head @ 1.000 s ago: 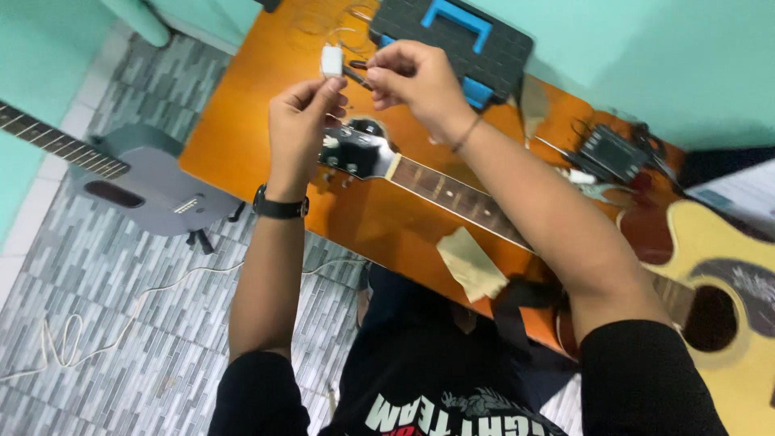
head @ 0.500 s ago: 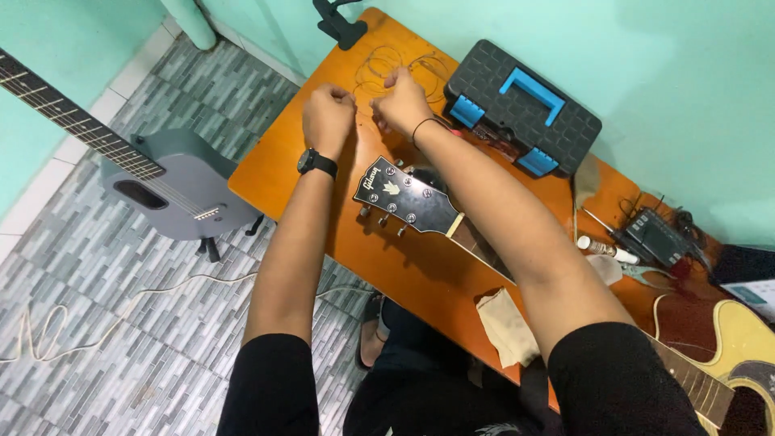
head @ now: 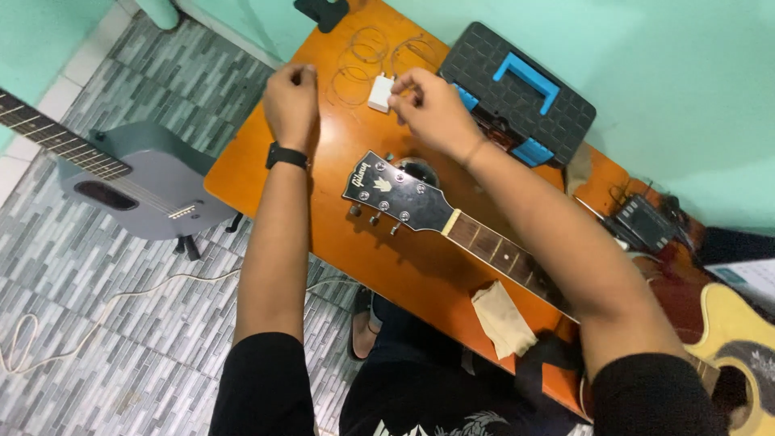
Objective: The person replaces the strings on an acoustic guitar. They remove old strings from the bridge and headstock, then thread new strings through the bridge, tie knots, and wind them onto the tuning pegs.
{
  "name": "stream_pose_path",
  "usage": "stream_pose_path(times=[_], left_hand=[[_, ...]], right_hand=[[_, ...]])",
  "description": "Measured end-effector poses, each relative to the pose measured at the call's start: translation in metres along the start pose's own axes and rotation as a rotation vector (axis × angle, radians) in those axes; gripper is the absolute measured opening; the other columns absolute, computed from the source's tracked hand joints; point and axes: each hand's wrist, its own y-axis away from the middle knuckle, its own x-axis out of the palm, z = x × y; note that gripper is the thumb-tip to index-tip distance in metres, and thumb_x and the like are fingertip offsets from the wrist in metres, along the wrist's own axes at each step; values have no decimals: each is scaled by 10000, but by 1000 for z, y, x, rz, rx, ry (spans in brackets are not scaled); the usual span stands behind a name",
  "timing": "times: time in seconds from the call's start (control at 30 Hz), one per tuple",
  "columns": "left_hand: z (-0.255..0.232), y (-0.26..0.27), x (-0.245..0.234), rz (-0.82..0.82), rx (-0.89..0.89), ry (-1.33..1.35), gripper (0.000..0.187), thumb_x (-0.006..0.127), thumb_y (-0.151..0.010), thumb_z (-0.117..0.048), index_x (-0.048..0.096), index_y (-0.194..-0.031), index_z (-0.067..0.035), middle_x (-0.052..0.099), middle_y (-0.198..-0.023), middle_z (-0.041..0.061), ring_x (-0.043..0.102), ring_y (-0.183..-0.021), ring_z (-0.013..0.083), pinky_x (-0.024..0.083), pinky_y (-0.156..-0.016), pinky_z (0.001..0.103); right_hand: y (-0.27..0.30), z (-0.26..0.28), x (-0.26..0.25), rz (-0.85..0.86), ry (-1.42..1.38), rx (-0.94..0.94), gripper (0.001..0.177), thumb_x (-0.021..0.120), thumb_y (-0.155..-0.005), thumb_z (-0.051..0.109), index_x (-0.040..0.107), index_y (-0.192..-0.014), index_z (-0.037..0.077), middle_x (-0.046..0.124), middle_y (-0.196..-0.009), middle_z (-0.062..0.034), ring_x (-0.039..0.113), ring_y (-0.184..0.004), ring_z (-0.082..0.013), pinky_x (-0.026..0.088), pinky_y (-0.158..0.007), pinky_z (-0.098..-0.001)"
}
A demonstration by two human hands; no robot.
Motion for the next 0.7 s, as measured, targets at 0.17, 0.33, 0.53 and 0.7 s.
stream_pose_path(times=[0.17,0.33,0.53,0.7], left_hand=[[53,-20,21,56,117,73,171,660,-923,-312,761,-937,-174,776,-898,6,702,-839,174,521,-729,363],[-109,101,7,242,551,147,173,725,-1114,-113,610,-990,-79,618,-920,48,566,-835,178,485,-774,347],[-235,306,53,662,990,229,140,678,-1023,79,637,-949,-32,576,-810,143,590,-733,339,439,-676,381],[-279,440,118,911,1083,446,27,740,-954,-75,719,-955,-92,668,-807,76,657,-718,334,514,-697,387]], right_hand=[[82,-22,-44,-68,70,-88,60,671,-1003,185,706,-1018,139,724,-873,11,669,-789,-112,516,-735,-300],[177,-48,-102,-195,134,-204,94,611,-1042,171,675,-1022,105,728,-915,-38,687,-811,-183,531,-724,-348],[334,-83,-160,-566,-40,-50,59,652,-975,178,687,-953,137,696,-708,-47,659,-614,-197,527,-582,-309],[508,-140,-194,-967,64,70,110,697,-988,24,741,-1065,91,755,-892,-111,748,-830,-285,580,-766,-384]])
